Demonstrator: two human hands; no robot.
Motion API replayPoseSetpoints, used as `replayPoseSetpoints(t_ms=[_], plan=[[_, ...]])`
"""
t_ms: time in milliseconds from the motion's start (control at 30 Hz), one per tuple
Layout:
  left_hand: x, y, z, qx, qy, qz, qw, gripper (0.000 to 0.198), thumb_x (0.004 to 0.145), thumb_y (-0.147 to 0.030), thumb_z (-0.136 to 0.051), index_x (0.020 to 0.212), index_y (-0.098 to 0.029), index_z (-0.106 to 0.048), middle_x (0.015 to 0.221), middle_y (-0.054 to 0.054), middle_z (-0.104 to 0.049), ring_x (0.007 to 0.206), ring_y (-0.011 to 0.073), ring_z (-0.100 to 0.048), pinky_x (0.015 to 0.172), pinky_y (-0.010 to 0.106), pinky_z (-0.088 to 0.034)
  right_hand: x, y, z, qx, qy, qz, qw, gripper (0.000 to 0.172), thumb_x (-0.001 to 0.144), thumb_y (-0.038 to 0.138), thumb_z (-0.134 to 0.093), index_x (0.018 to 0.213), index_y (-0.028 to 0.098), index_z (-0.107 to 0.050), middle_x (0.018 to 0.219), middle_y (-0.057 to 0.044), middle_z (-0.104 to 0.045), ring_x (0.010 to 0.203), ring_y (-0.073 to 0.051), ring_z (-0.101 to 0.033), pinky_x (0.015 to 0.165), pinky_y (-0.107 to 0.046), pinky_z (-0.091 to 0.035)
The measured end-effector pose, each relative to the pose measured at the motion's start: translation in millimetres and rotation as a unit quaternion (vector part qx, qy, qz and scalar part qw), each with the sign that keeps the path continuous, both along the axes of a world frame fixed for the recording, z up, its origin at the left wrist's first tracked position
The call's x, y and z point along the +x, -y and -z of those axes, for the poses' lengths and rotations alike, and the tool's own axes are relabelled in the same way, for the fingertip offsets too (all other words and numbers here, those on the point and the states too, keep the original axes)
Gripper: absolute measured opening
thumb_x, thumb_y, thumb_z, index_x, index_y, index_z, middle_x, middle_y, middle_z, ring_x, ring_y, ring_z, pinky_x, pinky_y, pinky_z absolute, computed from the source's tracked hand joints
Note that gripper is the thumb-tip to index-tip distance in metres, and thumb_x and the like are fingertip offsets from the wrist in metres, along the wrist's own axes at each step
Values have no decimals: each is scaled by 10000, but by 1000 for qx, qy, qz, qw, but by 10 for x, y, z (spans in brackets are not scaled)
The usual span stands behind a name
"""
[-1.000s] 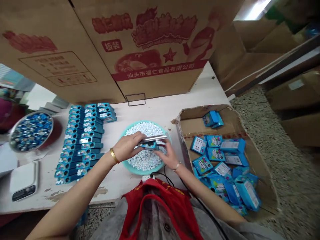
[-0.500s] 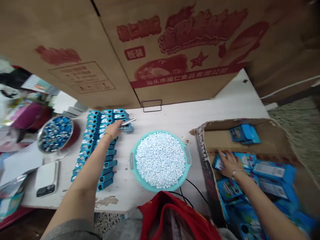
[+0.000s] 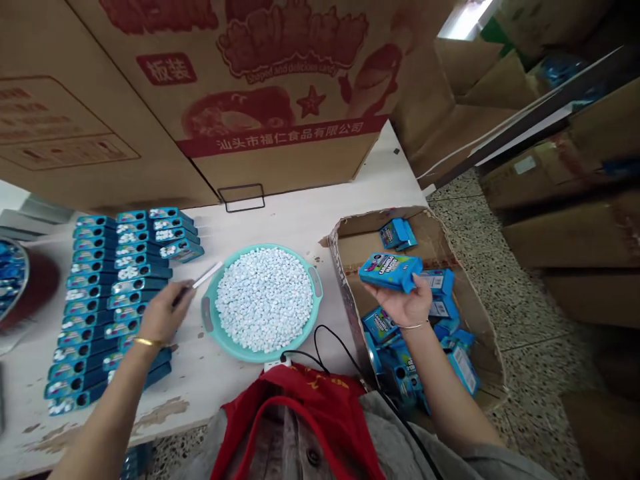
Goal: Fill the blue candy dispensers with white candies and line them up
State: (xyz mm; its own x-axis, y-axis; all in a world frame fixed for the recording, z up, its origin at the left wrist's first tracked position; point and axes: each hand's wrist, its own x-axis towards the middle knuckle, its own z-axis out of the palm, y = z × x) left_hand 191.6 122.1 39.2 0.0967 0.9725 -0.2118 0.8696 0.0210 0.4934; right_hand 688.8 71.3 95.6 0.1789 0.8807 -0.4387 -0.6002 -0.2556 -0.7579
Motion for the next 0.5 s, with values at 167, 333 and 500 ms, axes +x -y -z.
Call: replayPoseSetpoints(t_ms=[167, 333, 500], plan=[[317, 938, -316, -149, -10, 112, 982, 353, 873, -443, -435, 1065, -203, -610, 989, 69, -689, 871, 216, -652, 761, 305, -496, -459, 196, -298, -14, -157, -87, 984, 833, 672, 797, -521, 1261, 208, -527, 1311, -153, -582, 1262, -370, -506, 1025, -642, -387], [918, 1411, -257, -194, -123, 65, 971, 215, 912, -291, -439, 1022, -181, -587, 1074, 108, -645, 949, 240, -640, 770, 324, -478, -772, 513, -215, -64, -208, -85, 972, 620, 731, 572, -584, 1256, 246, -537, 1279, -96, -621, 1256, -333, -525, 1041, -646, -372], [1586, 1183, 168, -163, -114, -5, 980, 219, 931, -241, -422, 1100, -167, -541, 1155, 120, -596, 973, 226, -628, 768, 314, -475, -960, 748, -106, -103, -196, -83, 972, 531, 703, 300, -585, 1232, 293, -555, 1236, -30, -656, 1204, -280, -579, 1033, -591, -433]])
